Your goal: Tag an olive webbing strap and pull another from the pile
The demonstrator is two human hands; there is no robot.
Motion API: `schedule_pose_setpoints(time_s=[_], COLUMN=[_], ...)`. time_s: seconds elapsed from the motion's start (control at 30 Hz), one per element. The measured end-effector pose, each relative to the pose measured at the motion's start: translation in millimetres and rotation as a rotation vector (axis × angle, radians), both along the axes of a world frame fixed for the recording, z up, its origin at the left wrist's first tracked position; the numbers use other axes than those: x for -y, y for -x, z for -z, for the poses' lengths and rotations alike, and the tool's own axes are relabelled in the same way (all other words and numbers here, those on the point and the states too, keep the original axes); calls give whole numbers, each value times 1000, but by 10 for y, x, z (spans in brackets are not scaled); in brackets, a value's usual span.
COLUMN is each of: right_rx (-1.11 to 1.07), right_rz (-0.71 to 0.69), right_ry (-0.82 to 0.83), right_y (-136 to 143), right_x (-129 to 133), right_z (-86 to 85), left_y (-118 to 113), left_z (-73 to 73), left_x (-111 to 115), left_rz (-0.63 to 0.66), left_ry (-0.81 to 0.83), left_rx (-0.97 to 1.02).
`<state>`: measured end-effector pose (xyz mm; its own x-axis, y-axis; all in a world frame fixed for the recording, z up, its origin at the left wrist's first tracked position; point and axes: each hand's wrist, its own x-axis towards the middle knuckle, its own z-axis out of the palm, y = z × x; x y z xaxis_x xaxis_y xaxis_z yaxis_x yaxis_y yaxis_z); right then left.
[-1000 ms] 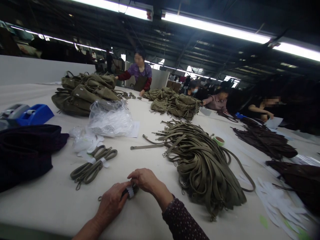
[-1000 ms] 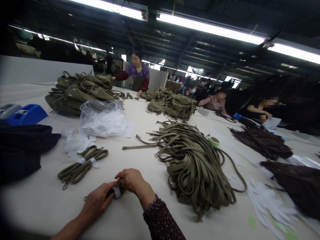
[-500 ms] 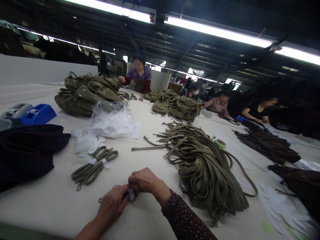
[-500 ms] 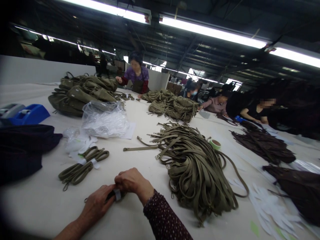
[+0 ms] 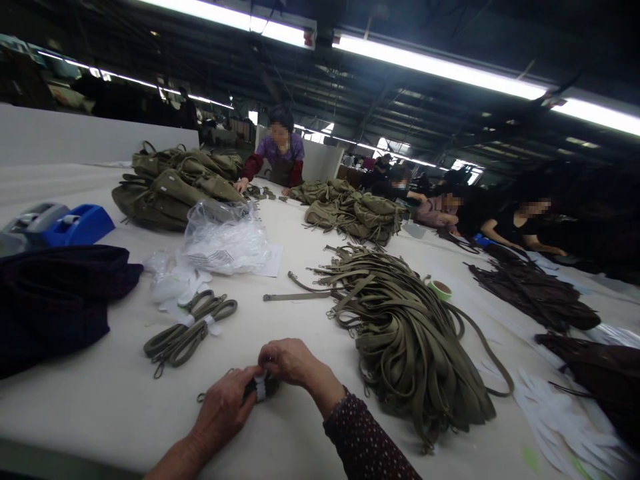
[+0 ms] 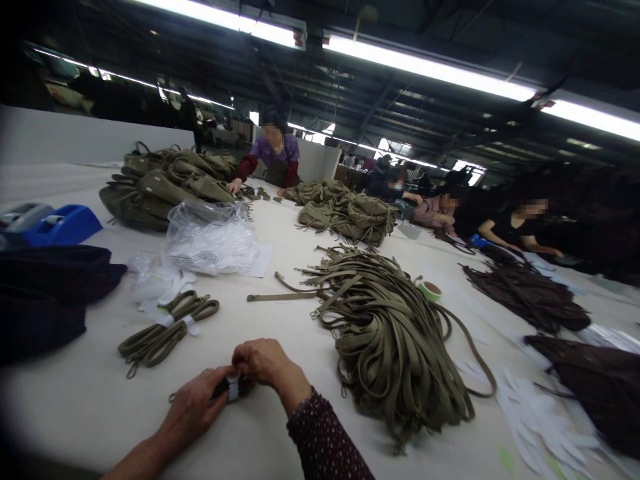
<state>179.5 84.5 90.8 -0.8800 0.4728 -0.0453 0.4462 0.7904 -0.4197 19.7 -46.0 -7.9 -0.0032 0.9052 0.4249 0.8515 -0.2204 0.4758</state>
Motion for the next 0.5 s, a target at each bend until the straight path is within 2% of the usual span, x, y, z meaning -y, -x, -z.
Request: schedule_pose_setpoints(time_s=[0.13,0.3,0.5], right_rx=[-3,20,-14], right_rz=[25,57,209], right_ry=[-84,-233,-222], right_y=[-1,-85,-196], right_x=[118,289,334], right_z=[-85,-130,-127], left_y=[-1,-7,-45], left_z=[-30,-90,-137], left_x=[14,37,89], left_rz=[-29,-5,68], left_ry=[-29,-39,-12], left_rx=[30,57,67])
